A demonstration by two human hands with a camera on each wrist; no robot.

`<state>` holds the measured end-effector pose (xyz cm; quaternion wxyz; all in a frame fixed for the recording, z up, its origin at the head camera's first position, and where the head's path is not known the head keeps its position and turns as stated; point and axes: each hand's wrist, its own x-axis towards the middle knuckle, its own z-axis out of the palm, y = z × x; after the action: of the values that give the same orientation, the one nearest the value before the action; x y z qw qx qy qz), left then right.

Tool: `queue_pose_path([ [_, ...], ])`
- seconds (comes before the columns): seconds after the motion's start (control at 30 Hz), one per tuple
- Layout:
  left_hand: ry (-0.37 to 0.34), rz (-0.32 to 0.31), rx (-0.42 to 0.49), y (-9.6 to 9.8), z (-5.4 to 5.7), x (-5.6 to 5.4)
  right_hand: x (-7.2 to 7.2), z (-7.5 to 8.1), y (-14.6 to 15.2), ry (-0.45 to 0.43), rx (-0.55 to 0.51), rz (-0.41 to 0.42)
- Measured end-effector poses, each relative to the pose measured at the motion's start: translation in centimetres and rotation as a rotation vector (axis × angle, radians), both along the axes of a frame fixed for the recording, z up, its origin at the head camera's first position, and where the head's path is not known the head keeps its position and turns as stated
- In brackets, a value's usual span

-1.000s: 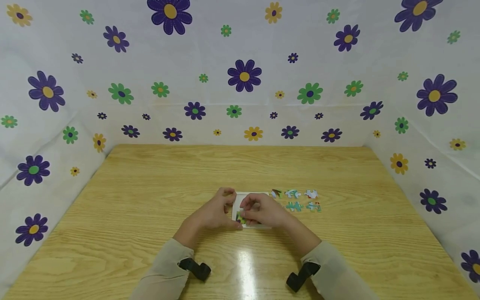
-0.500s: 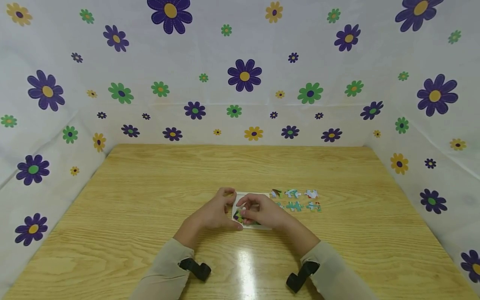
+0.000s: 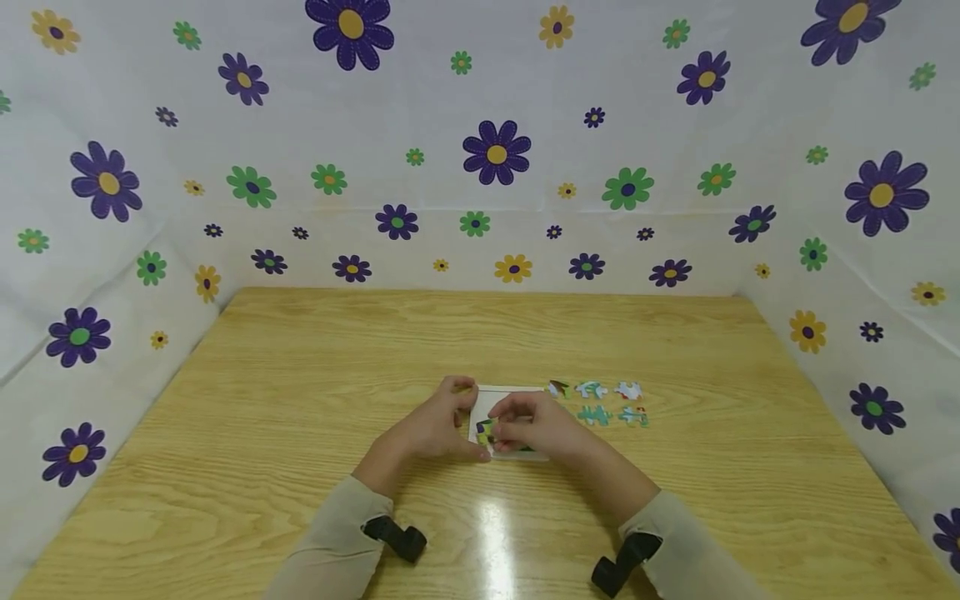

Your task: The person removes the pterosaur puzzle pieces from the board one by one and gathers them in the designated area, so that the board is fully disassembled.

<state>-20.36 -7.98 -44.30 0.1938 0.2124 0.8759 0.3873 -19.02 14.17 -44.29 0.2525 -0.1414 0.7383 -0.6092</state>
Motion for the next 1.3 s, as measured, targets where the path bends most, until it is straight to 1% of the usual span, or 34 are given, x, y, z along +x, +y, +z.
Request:
queue_pose_path([
  [0.13,0.006,0.005,0.003,0.1,0.1,0.1,0.5,0.5,0.9,0.017,0.026,-0.013],
  [0.27,0.003,0.010,0.006,0.1,0.1,0.2,1.0,0.9,2.0,0.027,0.053,-0.049],
  [0.47,-0.009,0.027,0.006,0.2,-0.1,0.1,1.6,1.1,3.9,0.026,0.055,-0.095],
  [0.57,-0.015,0.025,-0.003,0.2,-0.1,0.1,2.0,1.2,5.0,0.017,0.057,-0.116],
  [0.7,-0.016,0.018,-0.011,0.2,-0.1,0.1,2.0,1.1,6.6,-0.012,0.069,-0.141],
  [0.73,-0.015,0.019,-0.011,0.2,-0.1,0.1,2.0,1.1,6.9,-0.017,0.074,-0.144],
  [0.87,-0.006,0.016,-0.010,0.2,-0.1,0.1,1.8,1.4,7.9,-0.020,0.115,-0.114],
  [1.0,-0.011,0.022,-0.013,0.2,0.0,0.2,2.0,1.7,8.3,-0.034,0.149,-0.073],
  [1.07,-0.014,0.025,-0.011,0.2,0.0,0.2,2.2,1.8,8.2,-0.041,0.152,-0.067],
  [1.2,-0.010,0.024,-0.009,0.3,0.1,0.3,2.5,1.7,7.6,-0.033,0.166,-0.101],
  [1.3,-0.009,0.024,-0.014,0.3,0.2,0.2,2.7,1.9,7.0,0.011,0.223,-0.156],
])
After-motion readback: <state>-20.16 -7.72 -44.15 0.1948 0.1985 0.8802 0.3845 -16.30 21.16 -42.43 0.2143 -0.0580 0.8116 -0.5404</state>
